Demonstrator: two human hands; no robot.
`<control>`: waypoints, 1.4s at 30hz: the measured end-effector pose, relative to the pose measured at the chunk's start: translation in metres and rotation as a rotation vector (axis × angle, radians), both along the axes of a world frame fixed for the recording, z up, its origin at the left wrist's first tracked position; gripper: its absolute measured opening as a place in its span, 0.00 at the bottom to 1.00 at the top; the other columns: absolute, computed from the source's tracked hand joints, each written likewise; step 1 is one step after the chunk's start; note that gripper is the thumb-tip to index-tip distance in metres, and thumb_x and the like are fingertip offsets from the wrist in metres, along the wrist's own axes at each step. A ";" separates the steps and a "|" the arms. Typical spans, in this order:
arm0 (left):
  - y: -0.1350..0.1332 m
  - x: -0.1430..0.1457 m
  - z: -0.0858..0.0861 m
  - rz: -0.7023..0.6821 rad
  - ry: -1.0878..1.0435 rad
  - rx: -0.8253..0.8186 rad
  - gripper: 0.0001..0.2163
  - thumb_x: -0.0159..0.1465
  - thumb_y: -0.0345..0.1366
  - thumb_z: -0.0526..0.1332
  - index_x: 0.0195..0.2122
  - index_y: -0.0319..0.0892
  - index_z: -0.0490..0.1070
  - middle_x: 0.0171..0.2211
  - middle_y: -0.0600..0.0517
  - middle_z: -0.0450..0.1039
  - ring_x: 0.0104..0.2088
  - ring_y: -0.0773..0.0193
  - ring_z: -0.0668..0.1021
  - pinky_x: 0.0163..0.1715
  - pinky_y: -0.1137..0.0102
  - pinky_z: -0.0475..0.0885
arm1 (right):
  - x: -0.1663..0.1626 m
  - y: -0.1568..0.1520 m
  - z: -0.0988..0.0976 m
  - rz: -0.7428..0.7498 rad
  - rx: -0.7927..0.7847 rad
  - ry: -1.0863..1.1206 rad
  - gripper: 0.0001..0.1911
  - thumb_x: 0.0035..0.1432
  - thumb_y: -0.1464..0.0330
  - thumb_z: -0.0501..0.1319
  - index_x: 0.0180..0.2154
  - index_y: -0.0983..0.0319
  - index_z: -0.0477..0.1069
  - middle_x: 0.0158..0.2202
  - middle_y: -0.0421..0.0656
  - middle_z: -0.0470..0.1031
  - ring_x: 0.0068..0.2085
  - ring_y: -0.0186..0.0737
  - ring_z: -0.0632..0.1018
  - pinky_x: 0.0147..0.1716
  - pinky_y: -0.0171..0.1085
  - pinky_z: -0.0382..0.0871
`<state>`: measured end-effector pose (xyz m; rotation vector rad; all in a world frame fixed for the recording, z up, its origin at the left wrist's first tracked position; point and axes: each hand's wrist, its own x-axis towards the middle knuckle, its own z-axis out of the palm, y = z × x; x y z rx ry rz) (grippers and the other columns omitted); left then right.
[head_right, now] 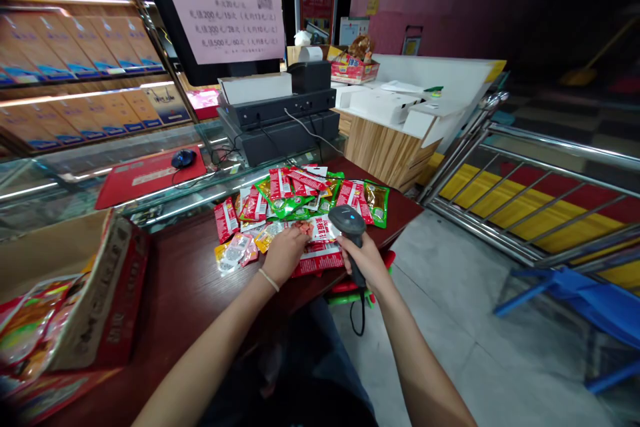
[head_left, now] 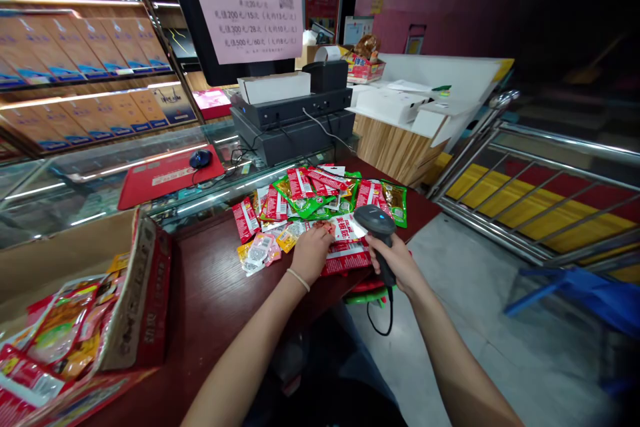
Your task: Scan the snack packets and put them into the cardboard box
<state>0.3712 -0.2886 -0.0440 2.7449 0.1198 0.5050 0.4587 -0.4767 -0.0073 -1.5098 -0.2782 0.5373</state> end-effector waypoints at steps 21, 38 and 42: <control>0.067 -0.082 0.029 0.511 -0.451 -0.715 0.06 0.68 0.39 0.50 0.39 0.44 0.62 0.31 0.54 0.66 0.33 0.64 0.71 0.37 0.69 0.66 | -0.018 0.053 0.041 0.177 0.101 -0.085 0.19 0.50 0.55 0.68 0.27 0.59 0.63 0.19 0.35 0.66 0.15 0.30 0.66 0.14 0.32 0.61; 0.130 -0.145 0.019 0.448 -1.036 -1.682 0.17 0.57 0.40 0.67 0.46 0.42 0.69 0.42 0.50 0.76 0.37 0.66 0.79 0.42 0.68 0.73 | -0.076 0.179 0.041 0.650 0.091 -0.088 0.18 0.51 0.56 0.67 0.33 0.57 0.62 0.17 0.32 0.64 0.14 0.31 0.64 0.12 0.32 0.59; 0.134 -0.145 0.015 0.433 -1.032 -1.648 0.18 0.55 0.34 0.68 0.46 0.44 0.69 0.44 0.51 0.76 0.42 0.65 0.79 0.45 0.68 0.73 | -0.081 0.186 0.031 0.659 0.023 -0.095 0.19 0.51 0.55 0.67 0.37 0.56 0.62 0.17 0.31 0.66 0.14 0.32 0.66 0.12 0.32 0.60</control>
